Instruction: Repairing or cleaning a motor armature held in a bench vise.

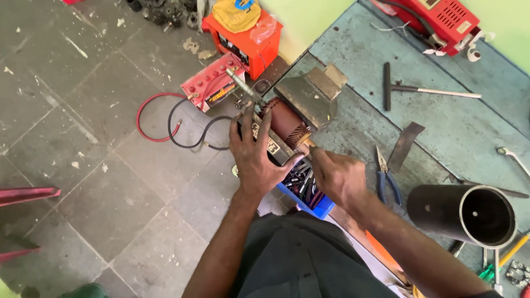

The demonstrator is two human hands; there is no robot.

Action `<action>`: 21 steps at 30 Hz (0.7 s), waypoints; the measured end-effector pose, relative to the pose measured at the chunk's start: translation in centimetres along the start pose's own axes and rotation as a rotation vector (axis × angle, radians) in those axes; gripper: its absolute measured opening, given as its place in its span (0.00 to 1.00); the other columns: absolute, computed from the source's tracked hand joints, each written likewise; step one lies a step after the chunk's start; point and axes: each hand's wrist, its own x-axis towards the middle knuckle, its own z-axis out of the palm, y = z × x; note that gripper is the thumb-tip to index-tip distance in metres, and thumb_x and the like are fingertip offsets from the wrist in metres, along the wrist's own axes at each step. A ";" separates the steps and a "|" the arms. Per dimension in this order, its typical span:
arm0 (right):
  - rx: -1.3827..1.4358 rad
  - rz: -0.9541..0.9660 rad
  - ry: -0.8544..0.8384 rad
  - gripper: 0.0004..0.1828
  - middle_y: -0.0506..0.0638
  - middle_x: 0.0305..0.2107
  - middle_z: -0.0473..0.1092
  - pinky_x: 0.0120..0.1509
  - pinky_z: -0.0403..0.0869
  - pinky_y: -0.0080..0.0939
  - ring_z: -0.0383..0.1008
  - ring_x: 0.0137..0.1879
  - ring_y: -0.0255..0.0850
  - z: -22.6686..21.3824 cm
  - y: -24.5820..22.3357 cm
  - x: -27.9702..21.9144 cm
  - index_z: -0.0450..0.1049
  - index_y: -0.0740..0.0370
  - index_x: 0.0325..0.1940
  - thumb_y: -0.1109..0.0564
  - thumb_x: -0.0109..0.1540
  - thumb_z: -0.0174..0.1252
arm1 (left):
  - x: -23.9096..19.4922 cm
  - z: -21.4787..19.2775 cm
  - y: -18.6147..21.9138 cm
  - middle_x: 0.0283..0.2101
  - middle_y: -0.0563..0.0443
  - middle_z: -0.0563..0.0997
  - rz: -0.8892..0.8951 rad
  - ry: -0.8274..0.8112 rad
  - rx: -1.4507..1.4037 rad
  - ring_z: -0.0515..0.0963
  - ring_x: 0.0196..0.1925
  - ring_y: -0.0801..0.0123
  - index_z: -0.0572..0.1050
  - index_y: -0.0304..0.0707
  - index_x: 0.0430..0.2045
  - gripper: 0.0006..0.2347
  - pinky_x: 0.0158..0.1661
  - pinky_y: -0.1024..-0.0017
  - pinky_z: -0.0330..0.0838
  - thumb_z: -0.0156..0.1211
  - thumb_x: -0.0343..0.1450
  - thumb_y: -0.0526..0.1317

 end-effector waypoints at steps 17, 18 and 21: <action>0.069 0.062 0.037 0.04 0.57 0.25 0.75 0.31 0.74 0.52 0.77 0.28 0.52 -1.4 -1.6 1.1 0.73 0.60 0.42 0.60 0.65 0.60 | -0.1 -0.1 0.1 0.73 0.31 0.60 0.007 0.009 -0.017 0.59 0.72 0.31 0.65 0.39 0.68 0.45 0.70 0.37 0.56 0.77 0.60 0.63; 0.062 0.054 0.040 0.04 0.57 0.25 0.75 0.31 0.74 0.52 0.77 0.28 0.52 -2.0 -1.7 1.1 0.73 0.60 0.42 0.60 0.65 0.60 | -0.2 0.1 0.1 0.73 0.31 0.60 0.007 0.019 -0.020 0.59 0.72 0.31 0.65 0.39 0.68 0.45 0.70 0.37 0.56 0.77 0.60 0.63; 0.138 0.144 0.020 0.10 0.60 0.22 0.74 0.29 0.74 0.53 0.77 0.26 0.55 -3.0 -2.0 1.2 0.77 0.60 0.47 0.59 0.61 0.60 | -0.1 0.2 -0.1 0.72 0.30 0.60 0.009 0.020 0.014 0.59 0.70 0.30 0.65 0.39 0.68 0.45 0.68 0.36 0.56 0.77 0.58 0.62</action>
